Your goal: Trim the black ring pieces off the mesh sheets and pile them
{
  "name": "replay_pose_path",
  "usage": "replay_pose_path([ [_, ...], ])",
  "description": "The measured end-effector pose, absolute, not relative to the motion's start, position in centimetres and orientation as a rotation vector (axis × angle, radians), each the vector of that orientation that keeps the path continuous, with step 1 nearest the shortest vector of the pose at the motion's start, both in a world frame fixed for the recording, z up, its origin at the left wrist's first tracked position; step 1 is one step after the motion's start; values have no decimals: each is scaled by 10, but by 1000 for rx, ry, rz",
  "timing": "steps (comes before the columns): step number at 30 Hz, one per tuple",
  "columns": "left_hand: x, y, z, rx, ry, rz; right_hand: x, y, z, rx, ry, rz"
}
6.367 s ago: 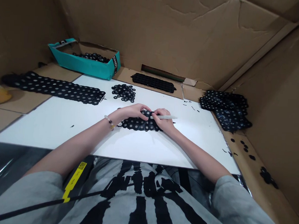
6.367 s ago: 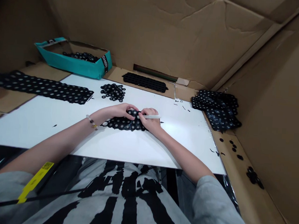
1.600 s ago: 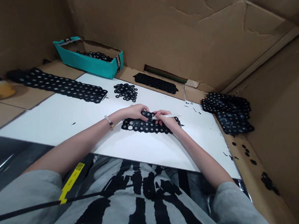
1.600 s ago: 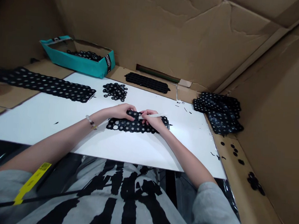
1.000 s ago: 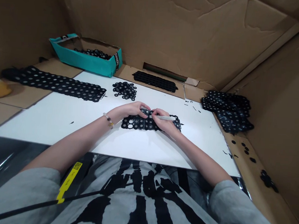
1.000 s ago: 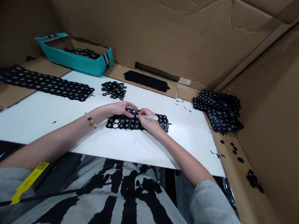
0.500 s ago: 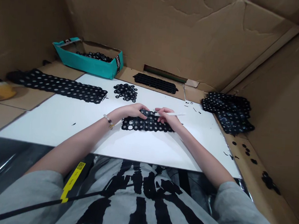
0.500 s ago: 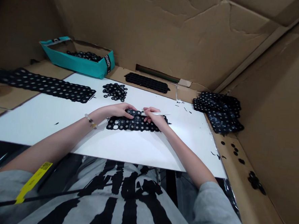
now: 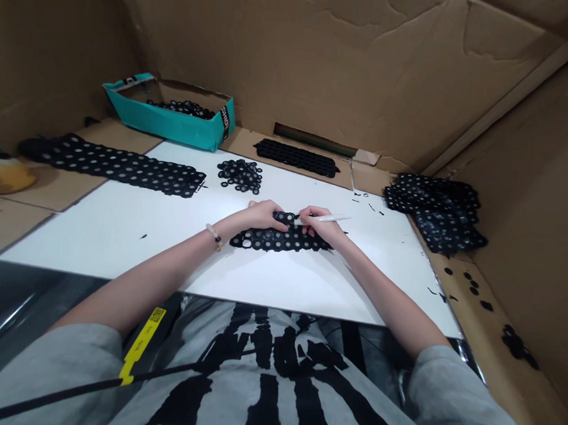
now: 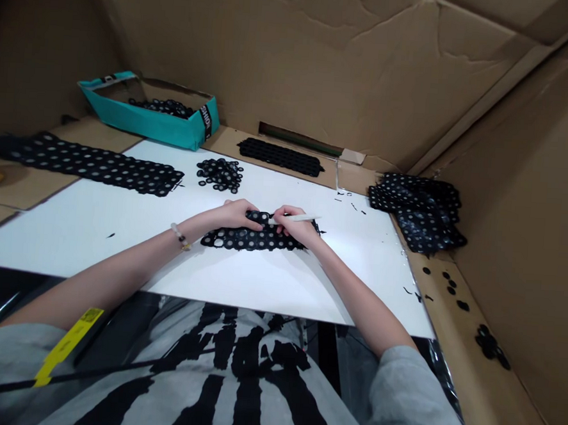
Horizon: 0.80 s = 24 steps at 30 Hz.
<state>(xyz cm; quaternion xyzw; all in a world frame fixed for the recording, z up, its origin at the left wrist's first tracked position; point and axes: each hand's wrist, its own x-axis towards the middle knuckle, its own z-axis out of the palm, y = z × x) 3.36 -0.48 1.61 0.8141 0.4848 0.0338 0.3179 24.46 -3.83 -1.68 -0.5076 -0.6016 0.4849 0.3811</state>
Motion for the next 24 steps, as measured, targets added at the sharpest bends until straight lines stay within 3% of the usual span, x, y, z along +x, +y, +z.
replay_pose_path([
  [11,30,-8,23,1938,1290,97,243,-44,-14,-1292,-1571,1213],
  [24,27,-5,14,1743,1193,200,233,-57,-8,-1264,-1975,621],
])
